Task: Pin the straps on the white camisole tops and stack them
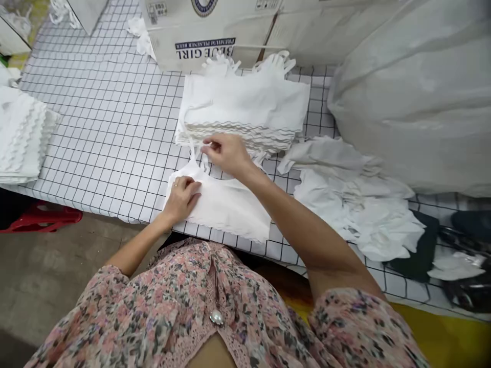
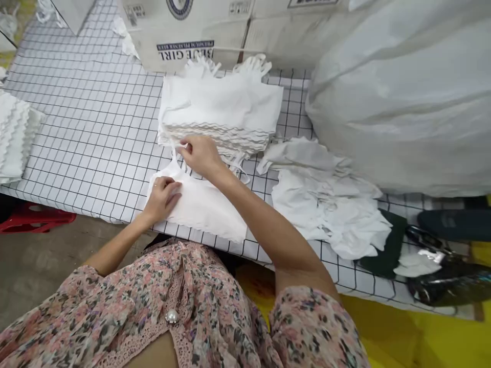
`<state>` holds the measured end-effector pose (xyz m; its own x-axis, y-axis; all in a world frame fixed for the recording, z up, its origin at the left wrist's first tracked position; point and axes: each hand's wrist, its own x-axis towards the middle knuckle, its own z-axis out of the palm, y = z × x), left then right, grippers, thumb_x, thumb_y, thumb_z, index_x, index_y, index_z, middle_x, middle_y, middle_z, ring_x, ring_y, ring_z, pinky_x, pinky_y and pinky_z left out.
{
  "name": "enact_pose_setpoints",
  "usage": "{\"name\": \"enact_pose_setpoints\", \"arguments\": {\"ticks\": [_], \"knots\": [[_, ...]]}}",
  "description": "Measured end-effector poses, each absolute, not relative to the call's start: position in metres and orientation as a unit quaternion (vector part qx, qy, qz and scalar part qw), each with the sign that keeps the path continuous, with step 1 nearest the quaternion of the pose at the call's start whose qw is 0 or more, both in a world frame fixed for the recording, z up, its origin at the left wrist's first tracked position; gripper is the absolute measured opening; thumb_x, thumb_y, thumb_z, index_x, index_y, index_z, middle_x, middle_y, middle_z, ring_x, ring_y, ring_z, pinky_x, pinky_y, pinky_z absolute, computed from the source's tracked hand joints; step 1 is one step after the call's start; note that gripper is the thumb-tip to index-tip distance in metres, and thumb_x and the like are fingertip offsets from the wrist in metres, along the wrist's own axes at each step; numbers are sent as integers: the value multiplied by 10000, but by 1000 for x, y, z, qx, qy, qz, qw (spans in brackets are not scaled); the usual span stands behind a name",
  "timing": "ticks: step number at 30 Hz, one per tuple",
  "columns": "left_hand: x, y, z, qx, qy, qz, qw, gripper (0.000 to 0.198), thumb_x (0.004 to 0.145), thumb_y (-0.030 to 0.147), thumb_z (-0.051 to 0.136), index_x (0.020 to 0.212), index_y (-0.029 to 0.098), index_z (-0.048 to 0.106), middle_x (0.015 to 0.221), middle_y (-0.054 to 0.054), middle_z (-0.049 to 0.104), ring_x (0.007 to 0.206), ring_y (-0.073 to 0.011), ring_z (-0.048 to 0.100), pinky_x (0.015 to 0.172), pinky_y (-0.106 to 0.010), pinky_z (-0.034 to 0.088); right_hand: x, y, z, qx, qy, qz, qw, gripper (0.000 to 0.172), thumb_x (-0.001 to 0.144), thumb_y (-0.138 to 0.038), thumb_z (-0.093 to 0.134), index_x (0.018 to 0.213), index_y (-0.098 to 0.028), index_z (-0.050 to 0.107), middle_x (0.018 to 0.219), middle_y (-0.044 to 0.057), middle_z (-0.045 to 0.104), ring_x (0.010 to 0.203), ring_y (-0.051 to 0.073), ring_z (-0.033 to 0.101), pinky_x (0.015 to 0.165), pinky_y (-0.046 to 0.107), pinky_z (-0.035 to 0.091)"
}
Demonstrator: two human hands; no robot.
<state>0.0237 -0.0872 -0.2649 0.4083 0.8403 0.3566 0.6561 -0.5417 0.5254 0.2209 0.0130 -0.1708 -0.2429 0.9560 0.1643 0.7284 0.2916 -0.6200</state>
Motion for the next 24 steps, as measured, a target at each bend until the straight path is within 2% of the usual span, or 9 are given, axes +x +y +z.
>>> {"name": "enact_pose_setpoints", "arguments": {"ticks": [3, 7, 10, 12, 15, 18, 22, 24], "knots": [[26, -92, -268, 826, 464, 279, 157, 278, 1058, 307, 557, 1265, 179, 692, 1213, -163, 623, 1137, -310, 576, 1017, -514, 525, 187, 55, -169, -593, -714, 292, 230, 159, 857, -292, 826, 805, -179, 727, 622, 26, 649, 748, 237, 672, 868, 405, 561], [28, -94, -268, 826, 465, 279, 153, 262, 1060, 291, 558, 1261, 200, 699, 1200, -157, 628, 1128, -310, 587, 1001, -510, 536, 165, 67, -169, -622, -620, 432, 206, 306, 826, -192, 814, 627, -207, 582, 455, -20, 521, 465, 174, 534, 582, 339, 502], [30, -95, -268, 828, 462, 279, 153, 275, 1062, 282, 553, 1266, 173, 700, 1202, -170, 629, 1130, -318, 585, 990, -513, 540, 160, 66, -165, -613, -601, 467, 213, 393, 836, -144, 779, 560, -207, 506, 452, -30, 501, 393, 132, 476, 481, 301, 455], [31, -96, -268, 829, 461, 275, 158, 286, 1064, 281, 547, 1279, 165, 695, 1216, -177, 631, 1139, -324, 584, 982, -517, 541, 161, 70, -160, -594, -578, 495, 259, 413, 857, -155, 767, 559, -212, 487, 446, -53, 450, 372, 97, 397, 464, 305, 492], [31, -97, -268, 828, 462, 267, 172, 298, 1065, 290, 541, 1304, 181, 682, 1242, -175, 632, 1153, -326, 586, 978, -519, 543, 169, 85, -148, -545, -530, 541, 359, 350, 844, -175, 792, 604, -212, 540, 450, -83, 396, 378, 61, 277, 467, 325, 566], [31, -97, -268, 826, 465, 268, 172, 295, 1065, 291, 547, 1305, 182, 681, 1250, -173, 635, 1166, -325, 589, 974, -512, 548, 185, 108, -133, -520, -512, 553, 401, 282, 762, -231, 889, 673, -199, 624, 467, -86, 413, 410, 55, 274, 490, 330, 601], [30, -97, -270, 827, 464, 270, 167, 292, 1064, 292, 552, 1292, 177, 694, 1243, -175, 643, 1153, -325, 596, 963, -516, 553, 206, 133, -110, -514, -506, 548, 424, 343, 642, -333, 980, 744, -211, 677, 485, -78, 430, 447, 79, 290, 557, 404, 645], [30, -96, -270, 824, 466, 270, 175, 295, 1057, 287, 562, 1290, 176, 705, 1244, -179, 650, 1154, -330, 601, 961, -525, 555, 213, 134, -100, -504, -521, 531, 438, 344, 640, -377, 980, 777, -252, 690, 517, -61, 461, 473, 109, 299, 605, 443, 658]]}}
